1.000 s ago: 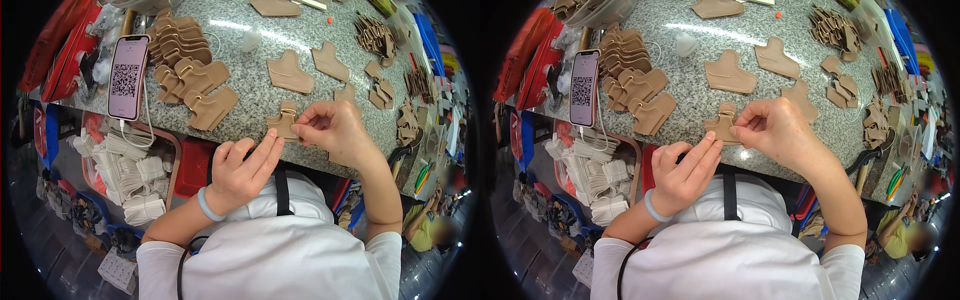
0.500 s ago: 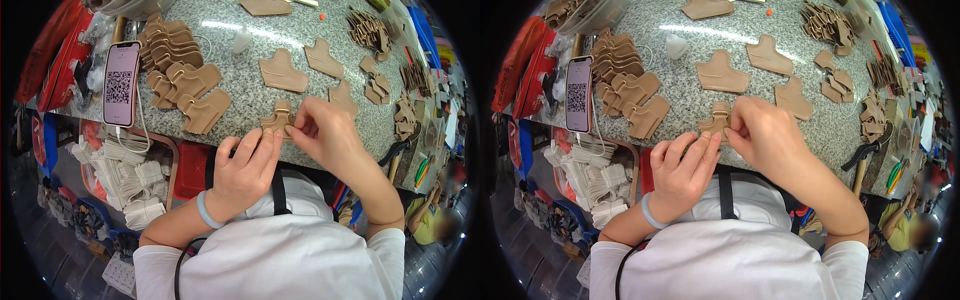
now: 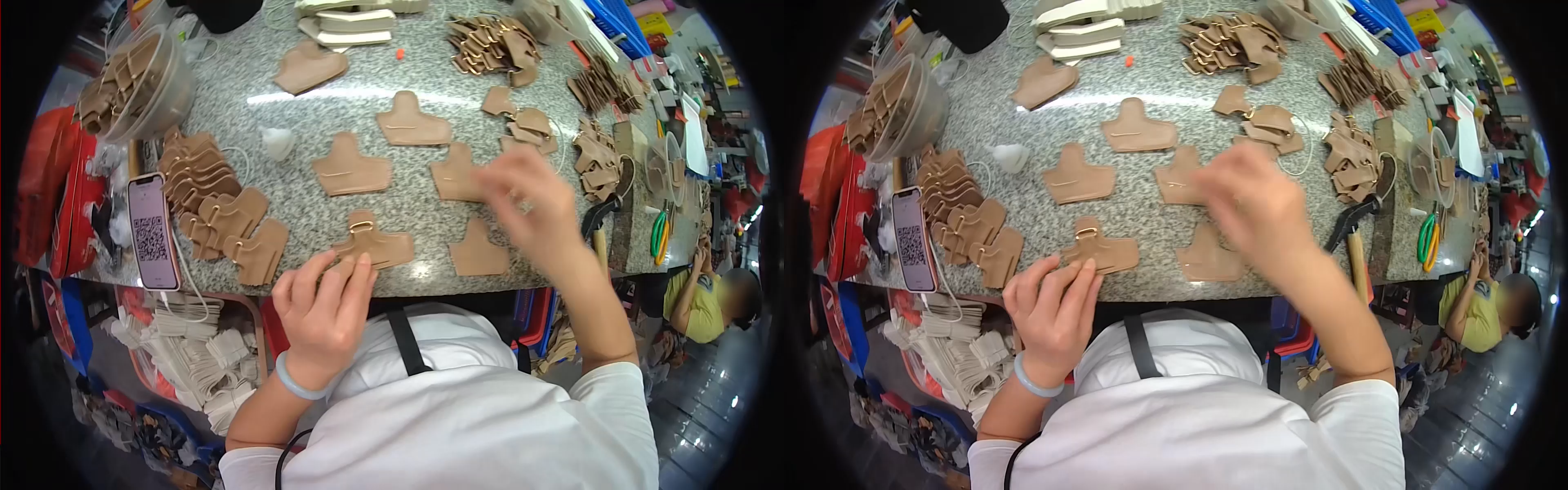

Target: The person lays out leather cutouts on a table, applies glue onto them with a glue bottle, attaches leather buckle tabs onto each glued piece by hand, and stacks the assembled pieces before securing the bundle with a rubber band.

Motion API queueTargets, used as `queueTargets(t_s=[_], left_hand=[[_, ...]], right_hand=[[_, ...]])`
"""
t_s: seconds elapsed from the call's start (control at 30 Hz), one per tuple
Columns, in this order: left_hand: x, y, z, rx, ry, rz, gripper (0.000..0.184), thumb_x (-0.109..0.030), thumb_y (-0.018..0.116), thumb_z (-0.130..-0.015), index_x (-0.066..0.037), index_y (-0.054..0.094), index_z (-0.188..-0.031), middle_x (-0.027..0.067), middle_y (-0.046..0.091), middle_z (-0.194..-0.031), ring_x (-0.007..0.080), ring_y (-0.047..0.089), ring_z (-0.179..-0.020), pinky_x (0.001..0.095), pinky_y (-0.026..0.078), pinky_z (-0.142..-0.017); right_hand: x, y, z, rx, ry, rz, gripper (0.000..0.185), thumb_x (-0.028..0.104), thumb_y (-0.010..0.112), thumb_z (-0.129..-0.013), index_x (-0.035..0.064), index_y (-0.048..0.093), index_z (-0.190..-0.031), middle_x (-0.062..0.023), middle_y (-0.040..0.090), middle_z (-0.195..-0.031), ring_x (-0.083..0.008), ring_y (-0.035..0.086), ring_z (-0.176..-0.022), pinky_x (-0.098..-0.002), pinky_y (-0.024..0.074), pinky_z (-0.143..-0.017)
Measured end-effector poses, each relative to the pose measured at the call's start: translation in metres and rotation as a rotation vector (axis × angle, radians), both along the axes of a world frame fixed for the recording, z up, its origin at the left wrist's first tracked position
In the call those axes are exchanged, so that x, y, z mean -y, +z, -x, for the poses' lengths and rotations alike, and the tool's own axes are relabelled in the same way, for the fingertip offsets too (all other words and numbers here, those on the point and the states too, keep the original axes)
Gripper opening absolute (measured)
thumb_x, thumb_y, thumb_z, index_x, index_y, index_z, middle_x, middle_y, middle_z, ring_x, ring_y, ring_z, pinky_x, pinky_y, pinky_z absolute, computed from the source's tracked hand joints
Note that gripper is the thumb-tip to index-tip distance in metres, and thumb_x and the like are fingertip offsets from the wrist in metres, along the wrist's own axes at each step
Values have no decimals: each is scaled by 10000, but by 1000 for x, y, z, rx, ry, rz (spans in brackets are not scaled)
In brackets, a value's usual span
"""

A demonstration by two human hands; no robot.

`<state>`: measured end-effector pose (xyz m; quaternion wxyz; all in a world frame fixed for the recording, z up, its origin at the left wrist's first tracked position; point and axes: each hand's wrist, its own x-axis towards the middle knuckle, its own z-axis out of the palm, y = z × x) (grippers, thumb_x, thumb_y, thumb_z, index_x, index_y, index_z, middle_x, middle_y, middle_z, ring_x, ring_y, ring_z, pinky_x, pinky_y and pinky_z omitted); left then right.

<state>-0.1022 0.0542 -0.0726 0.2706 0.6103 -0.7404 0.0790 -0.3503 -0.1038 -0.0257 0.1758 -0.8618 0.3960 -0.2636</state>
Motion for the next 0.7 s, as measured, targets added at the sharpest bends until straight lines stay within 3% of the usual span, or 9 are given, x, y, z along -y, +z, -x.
queueTargets(t_s=[0.1,0.17,0.2,0.3,0.4,0.43,0.53,0.7], left_hand=[[-3,-3,2,-8,13,-13,267,-181,867,-840,-83,819,-1084,5,711,-999,231,654,-1069,417,420,-934],[-2,4,3,-26,11,-26,287,-150,880,-823,-82,817,-1094,7,722,-1020,241,651,-1067,406,424,-939],[-1,7,4,-53,18,-48,312,-119,892,-805,-81,815,-1105,8,732,-1041,251,649,-1065,395,428,-944],[5,11,0,-72,22,-36,276,-171,878,-835,-79,823,-1090,6,732,-1036,237,649,-1046,399,429,-927],[16,17,-5,-74,64,-7,268,-161,878,-834,-75,824,-1081,7,738,-1044,240,648,-1039,386,437,-913],[20,18,-6,-67,72,8,252,-150,871,-837,-71,823,-1071,10,735,-1055,240,644,-1034,382,443,-905],[30,19,-9,-96,107,21,285,-97,885,-791,-82,823,-1070,23,724,-1042,266,621,-993,400,459,-871],[43,7,-15,-117,118,-11,281,-147,851,-838,-69,803,-1103,33,681,-1025,263,608,-978,426,454,-827]], right_hand=[[55,4,39,-40,-288,-60,131,118,796,-936,71,785,-1057,-92,713,-991,-214,718,-821,-332,567,-664],[82,-2,48,-51,-350,-121,219,259,814,-948,64,787,-1043,-94,717,-1003,-241,717,-814,-352,566,-684],[90,-2,43,-199,-414,-83,354,401,831,-919,57,785,-984,-97,719,-1019,-273,716,-858,-399,567,-748],[95,0,20,-409,-446,-54,462,509,848,-868,65,782,-977,-101,719,-1039,-300,711,-924,-442,557,-807],[105,-12,11,-368,-357,-87,433,439,892,-841,47,751,-956,-108,715,-1053,-319,701,-974,-459,548,-811],[107,-20,12,-194,-297,-65,362,340,891,-860,30,718,-935,-91,724,-1017,-260,703,-895,-417,546,-773],[96,-11,13,191,-242,-444,208,123,819,-928,14,649,-981,-11,699,-917,-72,620,-784,-266,511,-712],[73,15,6,369,-90,-622,160,49,805,-933,5,695,-1041,27,684,-951,-71,679,-894,-245,546,-783]])
